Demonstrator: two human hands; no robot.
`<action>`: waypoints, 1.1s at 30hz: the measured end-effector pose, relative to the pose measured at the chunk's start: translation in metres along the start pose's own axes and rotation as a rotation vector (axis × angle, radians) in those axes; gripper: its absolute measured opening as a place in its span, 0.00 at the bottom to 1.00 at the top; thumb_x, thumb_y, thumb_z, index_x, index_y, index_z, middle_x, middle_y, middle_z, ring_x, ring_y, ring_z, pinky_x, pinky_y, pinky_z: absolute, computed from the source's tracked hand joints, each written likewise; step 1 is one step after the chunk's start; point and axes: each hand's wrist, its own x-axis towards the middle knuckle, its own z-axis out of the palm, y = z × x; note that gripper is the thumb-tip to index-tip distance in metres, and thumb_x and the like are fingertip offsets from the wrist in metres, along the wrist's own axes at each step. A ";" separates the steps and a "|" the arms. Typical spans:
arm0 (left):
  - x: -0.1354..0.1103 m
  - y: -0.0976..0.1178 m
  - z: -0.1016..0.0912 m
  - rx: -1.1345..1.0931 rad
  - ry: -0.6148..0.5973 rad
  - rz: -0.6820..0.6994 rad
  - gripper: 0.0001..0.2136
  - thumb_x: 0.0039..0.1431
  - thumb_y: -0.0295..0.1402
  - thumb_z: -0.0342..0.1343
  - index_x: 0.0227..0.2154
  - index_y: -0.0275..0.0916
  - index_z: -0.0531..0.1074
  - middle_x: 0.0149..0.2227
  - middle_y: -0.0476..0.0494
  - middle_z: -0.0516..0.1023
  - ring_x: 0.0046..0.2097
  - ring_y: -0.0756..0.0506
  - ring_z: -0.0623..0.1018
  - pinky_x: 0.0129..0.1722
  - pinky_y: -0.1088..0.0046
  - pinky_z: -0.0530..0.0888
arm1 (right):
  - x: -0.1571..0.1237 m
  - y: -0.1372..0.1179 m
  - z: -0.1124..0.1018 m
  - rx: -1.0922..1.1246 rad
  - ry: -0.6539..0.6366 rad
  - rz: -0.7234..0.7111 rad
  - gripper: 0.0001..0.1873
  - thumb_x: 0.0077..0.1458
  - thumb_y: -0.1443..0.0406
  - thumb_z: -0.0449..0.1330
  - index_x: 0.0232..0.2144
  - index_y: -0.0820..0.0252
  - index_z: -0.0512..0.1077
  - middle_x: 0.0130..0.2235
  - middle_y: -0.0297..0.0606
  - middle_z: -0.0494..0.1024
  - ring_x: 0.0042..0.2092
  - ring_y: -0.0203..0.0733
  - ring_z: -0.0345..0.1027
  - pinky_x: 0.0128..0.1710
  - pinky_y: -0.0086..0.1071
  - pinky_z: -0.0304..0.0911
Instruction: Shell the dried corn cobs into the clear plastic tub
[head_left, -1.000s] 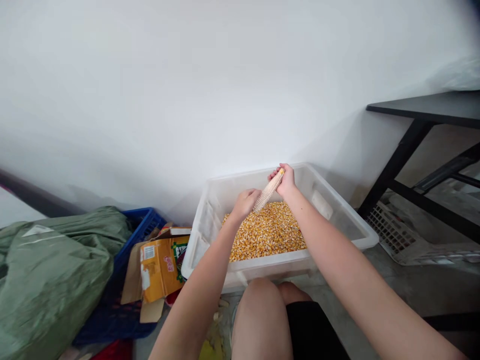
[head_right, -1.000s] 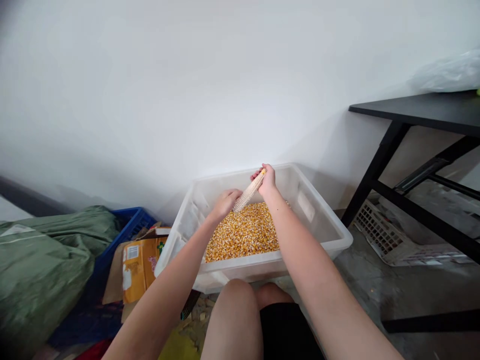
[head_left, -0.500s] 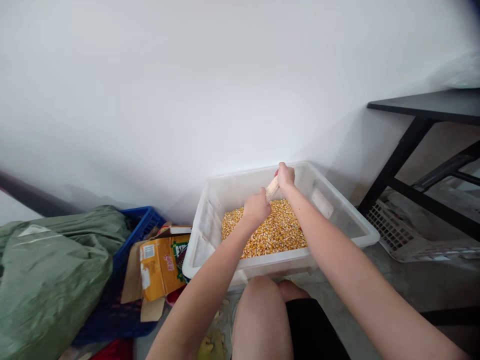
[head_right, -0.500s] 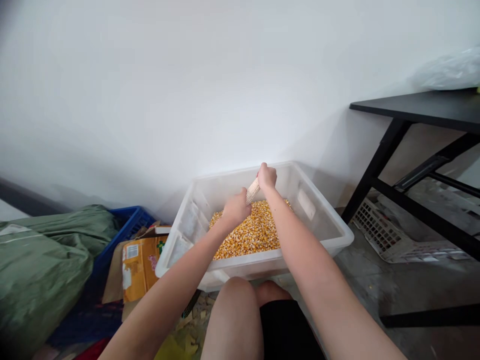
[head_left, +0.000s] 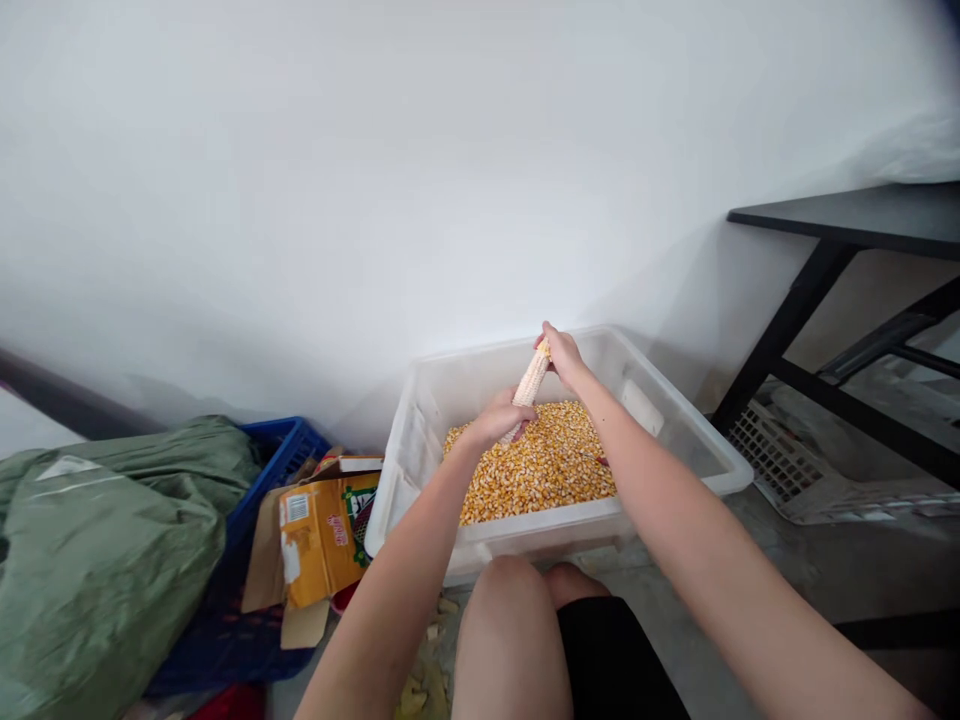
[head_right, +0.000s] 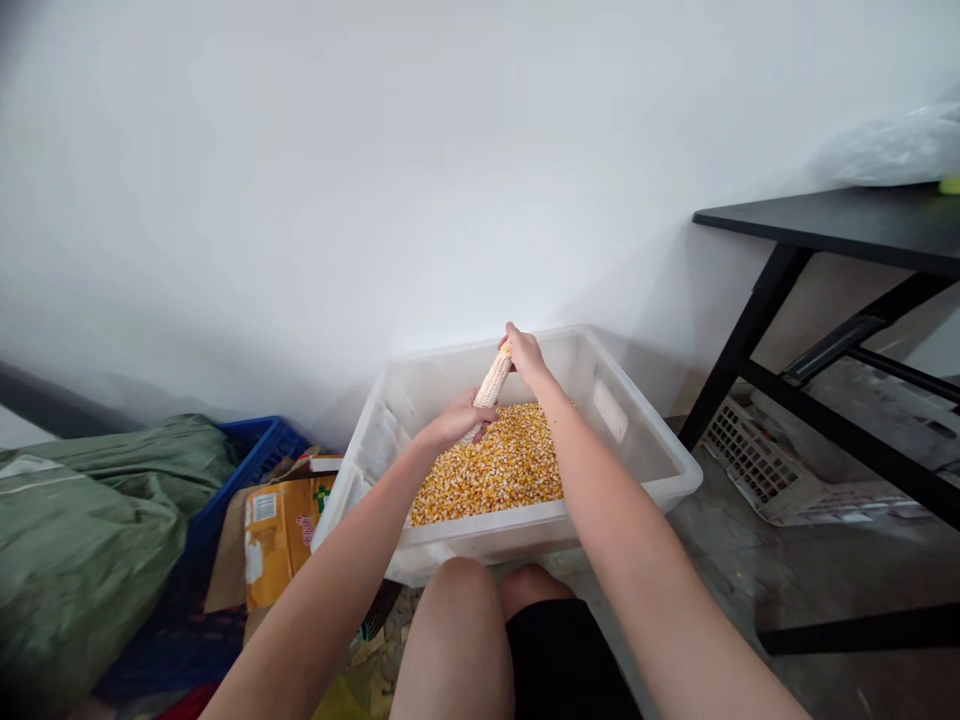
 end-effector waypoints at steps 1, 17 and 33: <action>0.002 0.000 0.000 0.023 0.053 0.019 0.13 0.45 0.27 0.54 0.36 0.37 0.62 0.18 0.57 0.62 0.15 0.54 0.63 0.14 0.78 0.60 | -0.001 -0.002 -0.002 0.078 -0.030 0.070 0.23 0.61 0.54 0.48 0.20 0.59 0.66 0.17 0.32 0.67 0.20 0.35 0.61 0.20 0.27 0.60; -0.006 0.000 -0.006 -0.347 -0.128 -0.070 0.11 0.45 0.30 0.55 0.32 0.40 0.59 0.17 0.58 0.61 0.14 0.54 0.62 0.14 0.78 0.61 | -0.018 -0.014 -0.002 0.005 -0.491 0.137 0.09 0.58 0.61 0.58 0.37 0.61 0.70 0.30 0.41 0.78 0.31 0.44 0.73 0.25 0.36 0.71; 0.000 -0.007 -0.013 0.050 0.082 -0.096 0.13 0.47 0.29 0.54 0.39 0.35 0.65 0.21 0.52 0.67 0.19 0.50 0.69 0.19 0.74 0.68 | -0.025 -0.020 0.006 -0.415 -0.377 0.134 0.10 0.59 0.58 0.57 0.34 0.60 0.68 0.33 0.40 0.77 0.29 0.40 0.73 0.24 0.31 0.71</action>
